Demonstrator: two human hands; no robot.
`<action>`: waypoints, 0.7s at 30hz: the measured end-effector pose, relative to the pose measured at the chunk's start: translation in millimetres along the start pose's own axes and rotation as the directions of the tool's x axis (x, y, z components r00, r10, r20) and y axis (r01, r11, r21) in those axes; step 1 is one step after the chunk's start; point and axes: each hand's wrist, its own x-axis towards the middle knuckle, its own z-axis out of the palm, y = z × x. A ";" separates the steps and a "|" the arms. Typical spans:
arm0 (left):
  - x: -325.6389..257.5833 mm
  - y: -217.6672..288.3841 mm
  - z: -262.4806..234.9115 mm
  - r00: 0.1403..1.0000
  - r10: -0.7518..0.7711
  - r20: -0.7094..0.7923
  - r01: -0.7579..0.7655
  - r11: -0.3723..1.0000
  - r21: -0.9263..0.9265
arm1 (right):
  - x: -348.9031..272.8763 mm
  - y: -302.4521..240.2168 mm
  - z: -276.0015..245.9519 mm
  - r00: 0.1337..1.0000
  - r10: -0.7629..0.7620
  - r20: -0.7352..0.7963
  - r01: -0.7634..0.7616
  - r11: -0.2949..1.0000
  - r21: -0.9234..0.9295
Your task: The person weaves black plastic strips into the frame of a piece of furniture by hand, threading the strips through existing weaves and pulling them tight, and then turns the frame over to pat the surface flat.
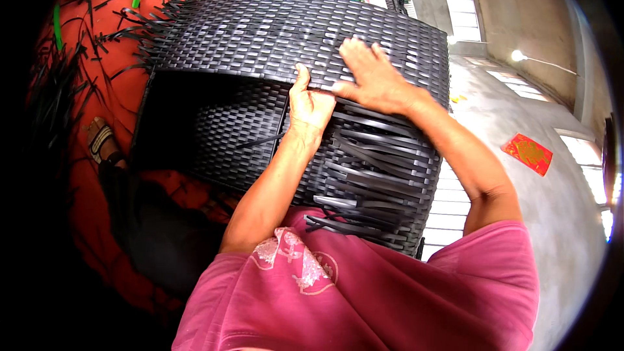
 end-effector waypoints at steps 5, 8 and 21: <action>1.7 3.5 1.5 0.995 -0.030 0.093 0.032 0.999 -0.024 | 24.9 13.6 -37.1 0.990 0.127 -0.059 -0.122 0.989 0.080; -8.2 2.2 0.0 0.997 -0.030 0.071 0.017 0.985 0.174 | 4.2 -21.7 22.2 0.999 -0.015 0.047 0.017 0.999 -0.045; 1.5 4.7 2.6 1.000 -0.021 0.004 0.021 1.000 -0.003 | 20.4 -7.1 -6.9 0.973 -0.033 0.230 0.029 0.999 0.025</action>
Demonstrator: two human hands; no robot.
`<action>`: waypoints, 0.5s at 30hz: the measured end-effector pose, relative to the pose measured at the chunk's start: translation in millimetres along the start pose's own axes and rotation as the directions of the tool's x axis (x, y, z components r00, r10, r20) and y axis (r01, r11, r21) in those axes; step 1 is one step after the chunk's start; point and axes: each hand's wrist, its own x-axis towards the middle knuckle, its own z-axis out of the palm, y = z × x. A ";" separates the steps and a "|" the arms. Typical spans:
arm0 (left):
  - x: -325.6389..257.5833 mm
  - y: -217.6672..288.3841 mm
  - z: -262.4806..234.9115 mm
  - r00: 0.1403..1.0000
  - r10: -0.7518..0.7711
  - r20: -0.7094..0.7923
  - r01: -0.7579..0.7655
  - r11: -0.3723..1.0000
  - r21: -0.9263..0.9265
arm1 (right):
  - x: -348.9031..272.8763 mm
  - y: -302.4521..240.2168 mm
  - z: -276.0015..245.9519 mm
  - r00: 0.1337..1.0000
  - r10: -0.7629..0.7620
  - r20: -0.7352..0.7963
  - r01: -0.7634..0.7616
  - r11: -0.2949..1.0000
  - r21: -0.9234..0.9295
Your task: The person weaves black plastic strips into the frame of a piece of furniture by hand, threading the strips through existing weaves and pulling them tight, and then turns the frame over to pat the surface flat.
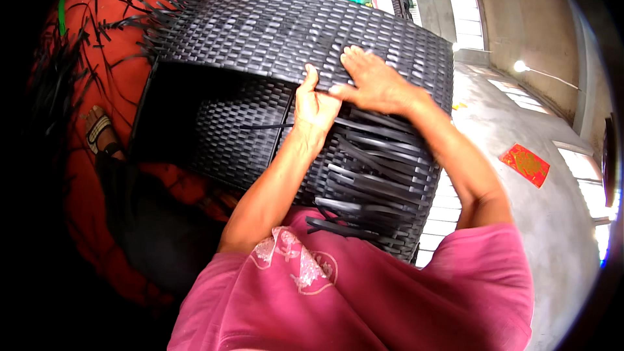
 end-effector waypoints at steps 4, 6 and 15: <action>-2.2 -1.0 5.5 1.000 -0.002 0.012 0.003 0.999 -0.050 | 13.5 37.0 -70.3 0.879 0.015 -0.476 -0.047 0.997 -0.056; -1.0 -6.8 4.4 1.000 -0.008 0.022 0.009 0.999 -0.050 | 48.3 85.9 -91.3 0.792 -0.068 -0.607 -0.276 0.846 -0.456; -1.8 -6.1 2.0 1.000 0.004 0.019 -0.004 1.000 -0.009 | 124.3 64.9 14.0 0.779 0.114 -0.617 -0.105 0.993 0.052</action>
